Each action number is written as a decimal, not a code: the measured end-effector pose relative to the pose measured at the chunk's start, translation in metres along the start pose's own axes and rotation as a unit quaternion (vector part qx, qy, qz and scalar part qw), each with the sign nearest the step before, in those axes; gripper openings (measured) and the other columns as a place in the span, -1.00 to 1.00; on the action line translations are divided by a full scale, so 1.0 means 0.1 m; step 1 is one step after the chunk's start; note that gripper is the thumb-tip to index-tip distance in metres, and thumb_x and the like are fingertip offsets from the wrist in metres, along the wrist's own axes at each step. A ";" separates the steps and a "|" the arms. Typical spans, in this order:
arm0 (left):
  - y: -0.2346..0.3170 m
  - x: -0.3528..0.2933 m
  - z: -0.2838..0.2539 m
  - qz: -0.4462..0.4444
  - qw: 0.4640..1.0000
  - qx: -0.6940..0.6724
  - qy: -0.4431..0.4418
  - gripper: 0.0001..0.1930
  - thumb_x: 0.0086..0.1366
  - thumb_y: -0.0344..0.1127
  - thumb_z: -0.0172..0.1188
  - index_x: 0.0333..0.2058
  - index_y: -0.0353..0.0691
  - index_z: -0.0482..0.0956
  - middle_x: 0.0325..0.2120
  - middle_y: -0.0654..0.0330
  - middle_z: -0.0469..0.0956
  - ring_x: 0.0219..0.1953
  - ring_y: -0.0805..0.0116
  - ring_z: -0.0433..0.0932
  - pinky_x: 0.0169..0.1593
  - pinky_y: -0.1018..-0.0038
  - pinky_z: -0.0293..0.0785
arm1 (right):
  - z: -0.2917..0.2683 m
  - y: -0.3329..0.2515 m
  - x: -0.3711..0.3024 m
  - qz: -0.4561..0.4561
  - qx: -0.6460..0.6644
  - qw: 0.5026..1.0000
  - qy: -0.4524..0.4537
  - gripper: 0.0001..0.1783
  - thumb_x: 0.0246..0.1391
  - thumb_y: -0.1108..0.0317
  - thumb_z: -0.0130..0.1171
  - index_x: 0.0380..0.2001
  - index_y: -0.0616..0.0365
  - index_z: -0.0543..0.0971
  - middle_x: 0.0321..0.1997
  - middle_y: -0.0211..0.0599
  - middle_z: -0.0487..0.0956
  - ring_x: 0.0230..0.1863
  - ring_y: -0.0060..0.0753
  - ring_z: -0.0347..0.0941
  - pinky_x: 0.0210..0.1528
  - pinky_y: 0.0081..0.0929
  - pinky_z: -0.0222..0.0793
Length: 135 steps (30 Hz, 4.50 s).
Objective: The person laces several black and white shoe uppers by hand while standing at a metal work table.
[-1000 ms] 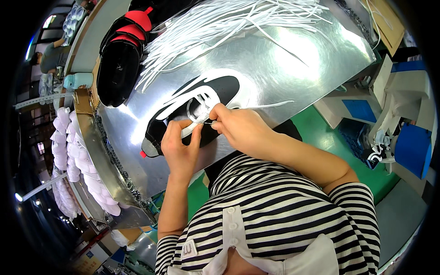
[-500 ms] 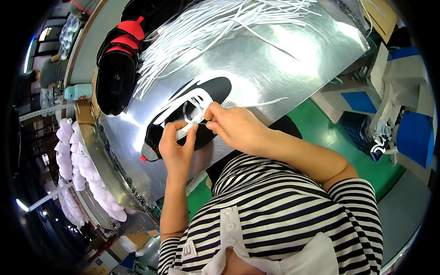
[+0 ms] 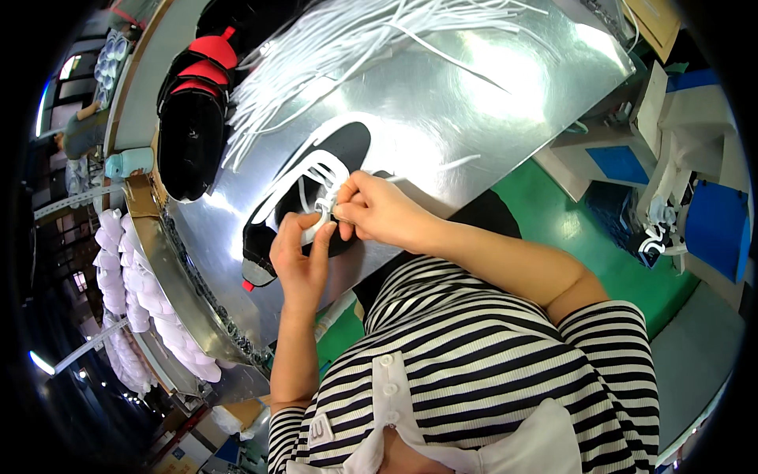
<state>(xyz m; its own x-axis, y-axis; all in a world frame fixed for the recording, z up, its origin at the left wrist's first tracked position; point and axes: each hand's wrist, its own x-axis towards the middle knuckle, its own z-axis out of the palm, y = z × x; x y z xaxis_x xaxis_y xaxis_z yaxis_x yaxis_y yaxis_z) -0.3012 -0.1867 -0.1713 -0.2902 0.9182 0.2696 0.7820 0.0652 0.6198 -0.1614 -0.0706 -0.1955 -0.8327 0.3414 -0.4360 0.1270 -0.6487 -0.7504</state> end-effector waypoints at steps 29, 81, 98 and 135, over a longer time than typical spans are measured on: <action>0.03 -0.28 -0.09 0.155 0.978 0.135 0.033 -0.79 0.02 -0.51 0.36 -0.38 -0.29 0.51 -0.54 0.13 0.42 -0.51 0.15 0.44 -0.46 0.33 0.36 | 0.14 -0.36 0.13 -0.201 -0.546 0.811 -0.065 -0.76 0.05 0.32 0.22 -0.18 0.05 0.60 -0.43 -0.21 0.64 -0.34 -0.09 0.59 -0.26 -0.22 0.45; -0.07 -0.21 0.01 -0.261 0.915 -0.277 0.134 -0.56 0.18 -0.61 0.18 0.06 -0.32 0.40 -0.13 0.12 0.54 -0.16 0.43 0.55 -0.09 0.52 0.48 | 0.22 -0.60 -0.02 -0.186 -0.656 0.731 -0.003 -0.79 0.12 0.37 0.14 -0.21 0.21 0.42 -0.46 -0.12 0.59 -0.43 -0.06 0.58 -0.39 -0.24 0.45; 0.12 -0.09 -0.51 -0.305 0.927 -0.212 0.060 -0.60 0.25 -0.50 0.19 0.07 -0.34 0.40 -0.13 -0.01 0.56 -0.09 0.21 0.55 0.00 0.38 0.47 | -0.20 -0.34 -0.07 -0.271 -0.462 0.832 0.145 -0.67 0.09 0.13 0.28 -0.20 0.06 0.44 -0.42 -0.26 0.62 -0.47 -0.16 0.57 -0.44 -0.35 0.40; 0.44 0.20 -0.38 0.006 0.992 0.109 0.061 -0.82 0.10 -0.49 0.31 -0.28 -0.33 0.62 -0.49 0.05 0.49 -0.43 0.10 0.48 -0.34 0.33 0.38 | -0.12 0.09 -0.57 -0.154 -0.353 0.919 -0.088 -0.79 0.10 0.25 0.30 -0.34 0.17 0.61 -0.39 -0.40 0.52 -0.35 -0.53 0.41 -0.25 -0.53 0.33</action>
<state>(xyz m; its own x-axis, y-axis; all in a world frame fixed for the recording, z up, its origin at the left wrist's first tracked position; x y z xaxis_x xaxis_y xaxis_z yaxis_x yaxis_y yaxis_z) -0.2935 -0.1801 -0.1104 -0.3342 0.8660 0.3719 0.8830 0.1497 0.4448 -0.1058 -0.0875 -0.1834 -0.9542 0.2791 -0.1077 0.1359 0.0837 -0.9872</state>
